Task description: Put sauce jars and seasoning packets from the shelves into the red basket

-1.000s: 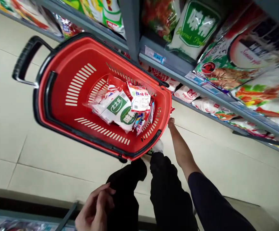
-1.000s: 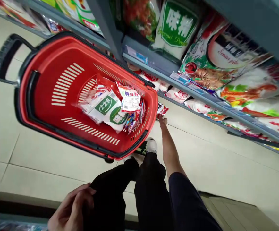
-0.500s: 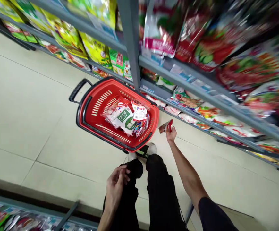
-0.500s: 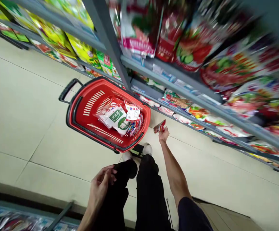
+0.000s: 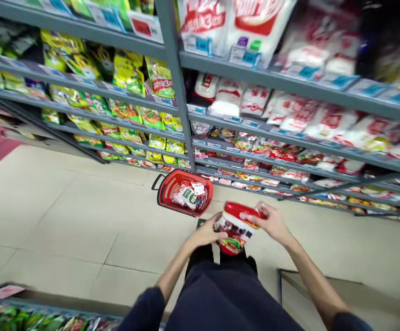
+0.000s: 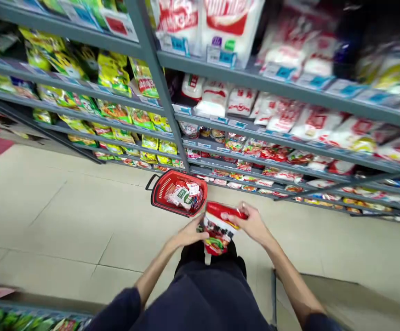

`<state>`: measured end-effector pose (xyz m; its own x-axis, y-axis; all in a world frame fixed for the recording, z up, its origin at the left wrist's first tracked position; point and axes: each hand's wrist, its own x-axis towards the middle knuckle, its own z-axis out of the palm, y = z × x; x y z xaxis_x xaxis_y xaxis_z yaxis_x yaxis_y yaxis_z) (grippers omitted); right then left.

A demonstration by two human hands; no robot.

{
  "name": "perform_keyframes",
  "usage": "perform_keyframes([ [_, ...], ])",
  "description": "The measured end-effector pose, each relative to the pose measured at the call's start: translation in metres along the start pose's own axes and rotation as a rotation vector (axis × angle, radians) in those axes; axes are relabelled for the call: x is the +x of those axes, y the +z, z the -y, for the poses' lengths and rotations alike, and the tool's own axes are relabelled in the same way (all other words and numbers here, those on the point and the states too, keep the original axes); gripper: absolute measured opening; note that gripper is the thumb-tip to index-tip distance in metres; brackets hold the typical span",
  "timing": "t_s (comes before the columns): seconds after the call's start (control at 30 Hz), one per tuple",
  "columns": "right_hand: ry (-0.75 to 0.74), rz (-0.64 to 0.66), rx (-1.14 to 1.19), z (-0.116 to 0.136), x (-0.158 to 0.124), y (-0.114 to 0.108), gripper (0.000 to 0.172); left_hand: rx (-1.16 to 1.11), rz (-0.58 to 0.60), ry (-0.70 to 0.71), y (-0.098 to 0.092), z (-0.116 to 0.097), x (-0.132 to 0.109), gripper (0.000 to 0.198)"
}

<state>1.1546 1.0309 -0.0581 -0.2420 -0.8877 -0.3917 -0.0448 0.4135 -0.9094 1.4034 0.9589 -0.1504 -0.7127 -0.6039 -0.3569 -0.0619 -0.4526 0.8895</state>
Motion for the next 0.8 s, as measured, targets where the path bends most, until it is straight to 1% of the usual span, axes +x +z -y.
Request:
perform_keyframes([
  [0.03, -0.030, -0.031, 0.080, 0.027, -0.012, 0.006, 0.044, -0.052, 0.058, -0.023, 0.010, -0.019, -0.011, 0.081],
  [0.07, -0.086, -0.073, 0.156, 0.047, -0.023, 0.014, 0.043, -0.111, 0.098, -0.055, 0.019, -0.034, -0.023, 0.077],
  [0.1, -0.140, -0.111, 0.243, 0.059, -0.033, 0.022, 0.044, -0.179, 0.114, -0.084, 0.028, -0.046, -0.035, 0.074],
  [0.13, -0.176, -0.131, 0.324, 0.064, -0.043, 0.031, 0.047, -0.245, 0.099, -0.095, 0.035, -0.056, -0.045, 0.071],
  [0.2, -0.209, -0.157, 0.445, 0.059, -0.066, 0.050, 0.055, -0.327, 0.009, -0.061, 0.046, -0.070, -0.060, 0.066],
  [0.27, -0.165, -0.104, 0.465, 0.042, -0.092, 0.069, 0.061, -0.319, -0.117, 0.027, 0.052, -0.080, -0.068, 0.063],
  [0.33, -0.093, -0.030, 0.446, 0.025, -0.116, 0.086, 0.064, -0.279, -0.201, 0.106, 0.053, -0.089, -0.070, 0.062],
  [0.4, -0.030, -0.008, 0.445, 0.014, -0.131, 0.099, 0.062, -0.241, -0.222, 0.130, 0.053, -0.096, -0.069, 0.061],
  [0.47, -0.004, -0.067, 0.455, 0.009, -0.136, 0.106, 0.059, -0.197, -0.217, 0.120, 0.052, -0.099, -0.069, 0.060],
  [0.57, 0.021, -0.148, 0.416, 0.003, -0.133, 0.106, 0.054, -0.210, -0.180, 0.108, 0.052, -0.099, -0.071, 0.058],
  [0.67, 0.065, -0.196, 0.342, -0.005, -0.129, 0.094, 0.051, -0.317, -0.109, 0.102, 0.057, -0.093, -0.073, 0.059],
  [0.73, 0.023, -0.188, 0.266, -0.010, -0.128, 0.081, 0.048, -0.337, -0.078, 0.076, 0.063, -0.090, -0.073, 0.058],
  [0.8, -0.058, -0.155, 0.229, -0.014, -0.128, 0.066, 0.046, -0.317, -0.076, 0.034, 0.072, -0.087, -0.071, 0.056],
])
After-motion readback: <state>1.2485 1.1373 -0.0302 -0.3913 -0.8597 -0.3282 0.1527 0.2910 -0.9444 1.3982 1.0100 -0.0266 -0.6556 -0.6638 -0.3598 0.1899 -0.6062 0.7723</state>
